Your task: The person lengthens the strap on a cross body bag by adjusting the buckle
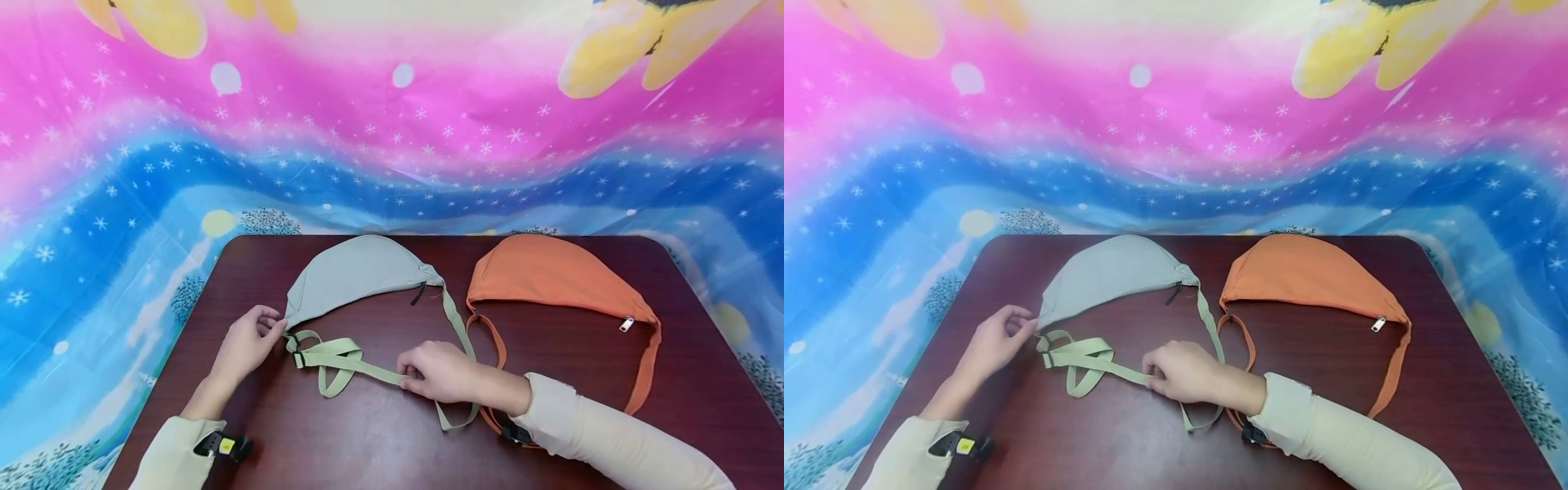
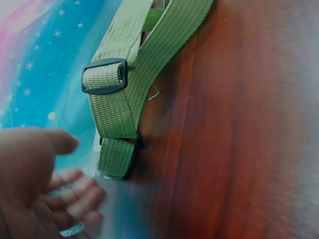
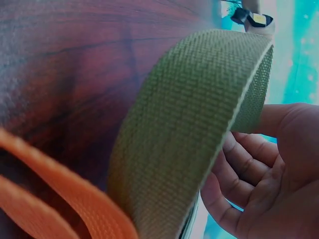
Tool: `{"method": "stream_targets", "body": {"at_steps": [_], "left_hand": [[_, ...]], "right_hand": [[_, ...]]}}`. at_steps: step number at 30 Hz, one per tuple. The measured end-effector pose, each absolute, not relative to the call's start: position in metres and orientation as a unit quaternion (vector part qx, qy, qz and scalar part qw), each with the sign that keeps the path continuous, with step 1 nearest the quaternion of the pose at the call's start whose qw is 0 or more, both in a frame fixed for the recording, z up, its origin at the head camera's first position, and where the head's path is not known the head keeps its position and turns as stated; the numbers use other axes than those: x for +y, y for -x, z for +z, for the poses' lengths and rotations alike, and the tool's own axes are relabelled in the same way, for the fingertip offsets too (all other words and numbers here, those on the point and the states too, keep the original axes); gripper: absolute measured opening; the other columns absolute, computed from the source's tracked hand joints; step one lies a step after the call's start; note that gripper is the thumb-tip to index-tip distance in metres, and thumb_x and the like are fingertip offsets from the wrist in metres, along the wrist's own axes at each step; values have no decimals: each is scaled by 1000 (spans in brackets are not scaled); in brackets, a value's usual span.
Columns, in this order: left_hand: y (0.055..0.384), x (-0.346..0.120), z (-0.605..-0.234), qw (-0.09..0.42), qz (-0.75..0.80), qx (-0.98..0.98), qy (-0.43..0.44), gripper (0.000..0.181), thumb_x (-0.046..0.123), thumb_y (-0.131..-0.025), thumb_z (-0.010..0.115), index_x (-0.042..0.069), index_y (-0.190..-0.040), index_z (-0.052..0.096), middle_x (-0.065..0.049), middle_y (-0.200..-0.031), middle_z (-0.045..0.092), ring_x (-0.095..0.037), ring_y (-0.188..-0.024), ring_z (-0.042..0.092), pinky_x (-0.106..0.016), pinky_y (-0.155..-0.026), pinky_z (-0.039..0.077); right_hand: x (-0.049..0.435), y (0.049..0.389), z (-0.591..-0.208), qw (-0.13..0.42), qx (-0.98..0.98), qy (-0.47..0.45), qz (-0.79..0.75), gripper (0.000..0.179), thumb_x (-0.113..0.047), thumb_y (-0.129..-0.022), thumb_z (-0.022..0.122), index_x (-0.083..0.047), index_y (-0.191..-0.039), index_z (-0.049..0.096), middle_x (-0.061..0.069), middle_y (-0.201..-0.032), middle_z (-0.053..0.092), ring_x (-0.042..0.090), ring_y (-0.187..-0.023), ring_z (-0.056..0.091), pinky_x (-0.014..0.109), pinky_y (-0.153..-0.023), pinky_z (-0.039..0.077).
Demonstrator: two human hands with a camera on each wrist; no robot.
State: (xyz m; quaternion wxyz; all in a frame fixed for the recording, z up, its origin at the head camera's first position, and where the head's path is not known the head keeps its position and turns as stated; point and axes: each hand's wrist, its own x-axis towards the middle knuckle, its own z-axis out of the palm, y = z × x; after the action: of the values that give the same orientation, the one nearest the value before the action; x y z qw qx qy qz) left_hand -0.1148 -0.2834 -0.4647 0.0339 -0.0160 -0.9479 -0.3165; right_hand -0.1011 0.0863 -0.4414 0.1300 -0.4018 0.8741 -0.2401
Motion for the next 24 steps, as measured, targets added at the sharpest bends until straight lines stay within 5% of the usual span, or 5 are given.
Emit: {"method": "stream_targets", "body": {"at_steps": [6,13,24], "left_hand": [[126,-284,-464,-63,-329,-941,-53,43,35,-101,64,-6,-114,60,-17,-97,70,-29,-85,66,-48,-81,51],[128,-282,-465,-122,-356,-923,-75,37,29,-100,64,-6,-112,58,-11,-86,67,-18,-60,60,-34,-58,51],[128,-281,-460,-147,-362,-918,-73,34,26,-101,63,-6,-110,58,-10,-83,67,-19,-62,61,-35,-57,54]], "right_hand": [[86,100,-446,136,876,398,-237,15,-20,-90,79,-24,-81,68,-20,-63,49,-3,-58,47,21,-55,40],[82,100,-452,131,878,400,-228,12,-24,-90,79,-23,-84,68,-20,-62,49,-4,-57,47,21,-56,40],[59,106,-429,180,882,402,-167,23,-33,-88,79,-17,-103,74,-17,-68,52,1,-63,51,26,-59,44]]}}
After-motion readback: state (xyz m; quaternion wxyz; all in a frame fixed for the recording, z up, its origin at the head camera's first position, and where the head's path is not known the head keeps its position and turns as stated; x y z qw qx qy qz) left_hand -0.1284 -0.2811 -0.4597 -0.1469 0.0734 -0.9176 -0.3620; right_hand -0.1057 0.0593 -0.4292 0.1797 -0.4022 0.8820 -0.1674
